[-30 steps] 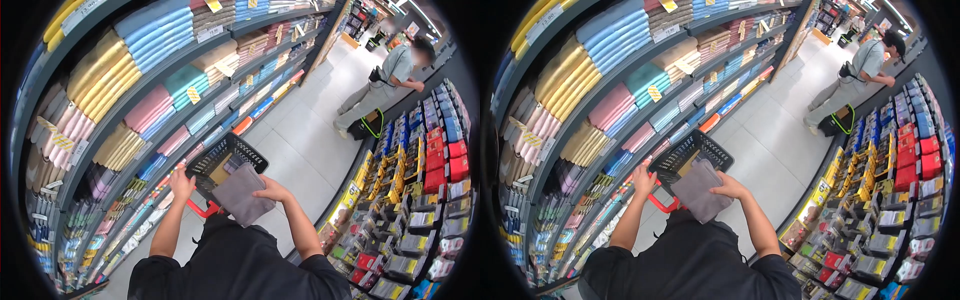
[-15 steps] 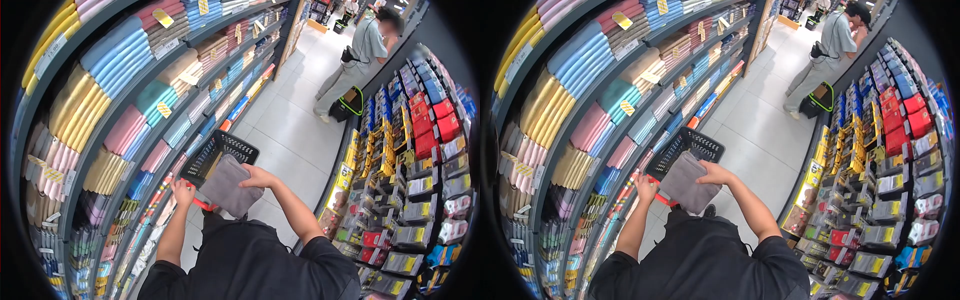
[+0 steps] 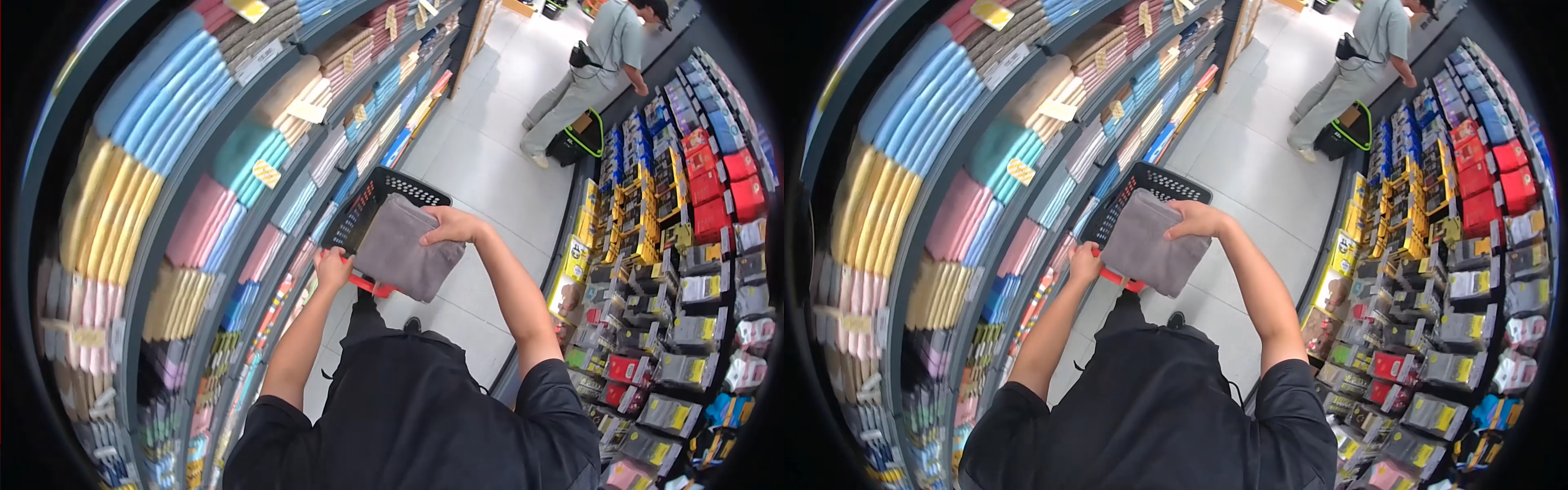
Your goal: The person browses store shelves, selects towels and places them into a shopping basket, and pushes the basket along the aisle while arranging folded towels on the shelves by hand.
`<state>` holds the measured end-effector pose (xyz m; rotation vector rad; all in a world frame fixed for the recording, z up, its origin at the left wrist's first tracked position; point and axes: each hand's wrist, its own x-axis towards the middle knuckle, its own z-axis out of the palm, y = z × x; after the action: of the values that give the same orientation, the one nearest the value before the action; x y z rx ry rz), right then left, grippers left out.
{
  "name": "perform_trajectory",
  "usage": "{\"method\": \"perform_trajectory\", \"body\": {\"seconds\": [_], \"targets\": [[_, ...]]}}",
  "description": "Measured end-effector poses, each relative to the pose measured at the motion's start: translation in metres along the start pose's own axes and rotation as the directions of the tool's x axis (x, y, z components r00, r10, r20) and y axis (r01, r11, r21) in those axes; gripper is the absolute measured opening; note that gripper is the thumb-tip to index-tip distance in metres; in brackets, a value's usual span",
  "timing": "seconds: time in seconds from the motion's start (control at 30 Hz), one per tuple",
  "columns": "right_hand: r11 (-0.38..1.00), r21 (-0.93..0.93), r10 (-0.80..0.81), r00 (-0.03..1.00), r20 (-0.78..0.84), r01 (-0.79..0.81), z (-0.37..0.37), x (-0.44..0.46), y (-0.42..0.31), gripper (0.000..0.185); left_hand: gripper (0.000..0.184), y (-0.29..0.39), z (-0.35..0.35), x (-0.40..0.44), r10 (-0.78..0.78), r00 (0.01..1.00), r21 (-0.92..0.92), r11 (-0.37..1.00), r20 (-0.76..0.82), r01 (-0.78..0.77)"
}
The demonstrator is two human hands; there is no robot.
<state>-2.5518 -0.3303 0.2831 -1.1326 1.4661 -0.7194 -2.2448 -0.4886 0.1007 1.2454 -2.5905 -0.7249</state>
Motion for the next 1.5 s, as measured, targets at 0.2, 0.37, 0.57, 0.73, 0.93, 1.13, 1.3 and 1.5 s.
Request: {"method": "perform_trajectory", "body": {"seconds": [0.2,0.37,0.57,0.73,0.93,1.13,1.3,1.5], "targets": [[0.989,0.126,0.062,0.986,0.154,-0.082,-0.020,0.062,0.008,0.052,0.063,0.044,-0.059,0.074,-0.066,0.875,-0.580,0.724,0.479,0.373],[0.979,0.135,0.132,0.981,0.141,-0.151,-0.021,0.100,-0.001,0.057,0.075,0.066,-0.091,0.120,0.464,0.619,-0.761,0.229,0.634,0.607],[0.892,0.435,0.221,0.720,-0.658,0.125,-0.018,0.105,0.045,0.045,0.069,0.057,-0.091,0.180,0.391,0.667,-0.773,0.314,0.635,0.552],[0.958,0.176,0.273,0.544,-0.793,-0.225,0.060,0.119,0.151,0.031,0.063,0.049,-0.099,0.208,0.286,0.740,-0.789,0.119,0.608,0.603],[0.888,-0.352,0.149,0.909,-0.389,-0.296,0.162,0.140,0.074,0.033,0.065,0.065,-0.096,0.213,0.347,0.669,-0.737,0.107,0.657,0.668],[0.796,-0.503,0.093,0.889,-0.449,-0.337,0.159,0.161,0.070,0.044,0.065,0.063,-0.092,0.206,0.354,0.666,-0.737,0.113,0.657,0.666],[0.859,-0.467,-0.035,0.884,-0.465,-0.212,0.141,0.178,0.118,0.053,0.066,0.055,-0.115,0.190,0.370,0.630,-0.693,0.055,0.683,0.719],[0.831,-0.523,-0.075,0.895,-0.440,-0.188,0.109,0.183,0.113,0.054,0.065,0.046,-0.132,0.161,0.381,0.650,-0.691,-0.038,0.658,0.722]]}}
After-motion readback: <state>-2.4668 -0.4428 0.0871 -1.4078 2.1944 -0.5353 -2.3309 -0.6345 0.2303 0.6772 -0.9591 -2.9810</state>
